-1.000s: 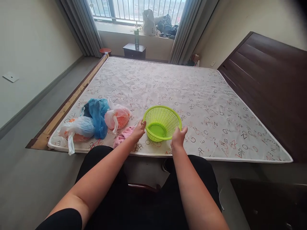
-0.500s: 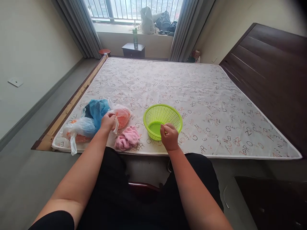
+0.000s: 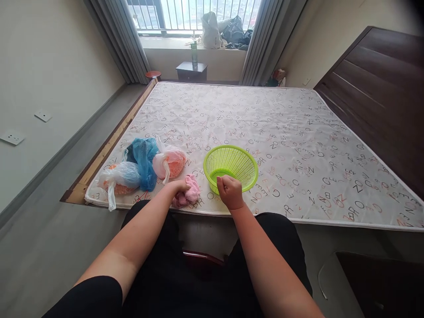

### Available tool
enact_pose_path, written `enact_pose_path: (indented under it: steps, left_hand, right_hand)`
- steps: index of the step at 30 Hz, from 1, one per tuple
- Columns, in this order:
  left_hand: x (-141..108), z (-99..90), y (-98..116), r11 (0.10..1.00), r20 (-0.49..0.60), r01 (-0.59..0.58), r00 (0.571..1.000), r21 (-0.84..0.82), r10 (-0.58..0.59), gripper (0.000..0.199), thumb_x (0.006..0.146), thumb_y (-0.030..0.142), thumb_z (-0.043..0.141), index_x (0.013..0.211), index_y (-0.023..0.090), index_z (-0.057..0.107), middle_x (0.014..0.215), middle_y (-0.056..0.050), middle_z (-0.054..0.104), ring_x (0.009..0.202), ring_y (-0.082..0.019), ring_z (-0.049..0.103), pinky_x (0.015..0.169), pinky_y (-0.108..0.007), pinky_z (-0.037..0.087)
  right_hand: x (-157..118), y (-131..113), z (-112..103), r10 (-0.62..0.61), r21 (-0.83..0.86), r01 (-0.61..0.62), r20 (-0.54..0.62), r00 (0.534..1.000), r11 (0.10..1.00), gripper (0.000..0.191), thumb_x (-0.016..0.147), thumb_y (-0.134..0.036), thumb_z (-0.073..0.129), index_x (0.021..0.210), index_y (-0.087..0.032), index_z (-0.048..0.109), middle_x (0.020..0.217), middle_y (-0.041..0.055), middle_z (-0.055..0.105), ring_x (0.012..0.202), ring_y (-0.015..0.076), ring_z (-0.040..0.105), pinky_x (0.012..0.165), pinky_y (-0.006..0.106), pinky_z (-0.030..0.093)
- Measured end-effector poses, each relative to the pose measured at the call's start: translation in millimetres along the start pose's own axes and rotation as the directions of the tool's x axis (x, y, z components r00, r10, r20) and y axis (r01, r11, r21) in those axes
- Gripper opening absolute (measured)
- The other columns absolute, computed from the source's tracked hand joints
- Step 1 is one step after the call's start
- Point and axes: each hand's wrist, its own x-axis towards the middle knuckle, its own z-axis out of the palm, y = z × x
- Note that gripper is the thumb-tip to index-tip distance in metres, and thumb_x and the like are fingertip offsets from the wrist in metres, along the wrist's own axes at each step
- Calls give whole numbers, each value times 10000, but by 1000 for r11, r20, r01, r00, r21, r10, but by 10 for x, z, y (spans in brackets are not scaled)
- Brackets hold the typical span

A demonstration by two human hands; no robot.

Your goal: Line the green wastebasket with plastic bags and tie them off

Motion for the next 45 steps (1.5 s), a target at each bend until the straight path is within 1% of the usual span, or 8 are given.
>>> enact_pose_path:
  steps: [8, 12, 19, 26, 33, 37, 41, 45]
  left_hand:
    - [-25, 138, 229, 969, 83, -225, 969, -106, 234, 633, 861, 376, 680, 1445, 181, 536, 1086, -104, 748, 806, -186, 721, 699, -265, 577]
    - [-86, -45, 280, 928, -206, -358, 905, 107, 373, 415, 877, 351, 648, 1251, 183, 710, 1046, -98, 771, 879, -216, 729, 863, -318, 552]
    - [-41, -867, -46, 956, -860, -204, 425, 212, 282, 471, 891, 219, 577, 1350, 122, 617, 1381, -195, 614, 1323, -306, 547, 1166, -427, 383]
    - [8, -1097, -352, 993, -764, -115, 642, -27, 53, 519, 802, 146, 616, 1320, 125, 637, 1251, -155, 704, 1161, -316, 641, 1052, -432, 483]
    - [-906, -760, -76, 887, -926, -389, 174, 249, 336, 311, 824, 144, 517, 1074, 156, 702, 1074, -116, 677, 1091, -259, 624, 1049, -385, 476]
    - [-1501, -167, -48, 780, -816, -508, 226, 367, 531, 227, 854, 191, 507, 1018, 191, 664, 990, -75, 672, 984, -224, 646, 938, -358, 522]
    - [-1770, 109, -186, 747, -740, -556, 314, 365, 595, 195, 836, 258, 521, 967, 210, 658, 938, -62, 697, 919, -223, 660, 888, -361, 543]
    - [-1799, -89, -439, 871, -888, -472, 330, 139, 321, 175, 835, 322, 562, 905, 201, 666, 860, -39, 695, 829, -205, 645, 815, -330, 543]
  right_hand:
    - [38, 22, 10, 43, 24, -42, -28, 999, 999, 454, 1044, -288, 458, 606, -235, 354, 552, -33, 392, 540, 122, 343, 566, 307, 260]
    - [46, 27, -4, 58, 37, -57, -35, 998, 998, 464, 1050, -299, 447, 606, -235, 330, 552, -37, 372, 535, 117, 331, 562, 305, 255]
    - [30, 71, 3, 84, 53, -81, -40, 996, 995, 469, 1056, -310, 440, 610, -235, 318, 556, -41, 362, 532, 114, 329, 554, 301, 260]
    - [21, 9, 22, 35, 46, -34, -31, 999, 998, 466, 1050, -294, 435, 593, -231, 374, 553, -30, 401, 539, 121, 348, 561, 303, 279]
    - [4, -339, 153, -41, 99, 25, 165, 985, 995, 339, 1048, -325, 459, 788, -223, 652, 770, 54, 652, 743, 165, 590, 701, 296, 428]
    - [-52, -553, 370, 6, 77, -30, 294, 956, 997, 396, 1015, -491, 543, 1313, -240, 612, 1355, 144, 620, 1126, 243, 620, 870, 336, 484]
    - [-117, -625, 496, 23, -23, -14, 468, 884, 1000, 361, 1010, -539, 537, 1234, -275, 639, 1120, 82, 706, 976, 233, 637, 845, 343, 461]
    - [-83, -568, 437, 99, -76, -72, 462, 881, 994, 157, 1028, -306, 515, 1010, -246, 659, 963, 51, 710, 825, 189, 618, 726, 290, 404]
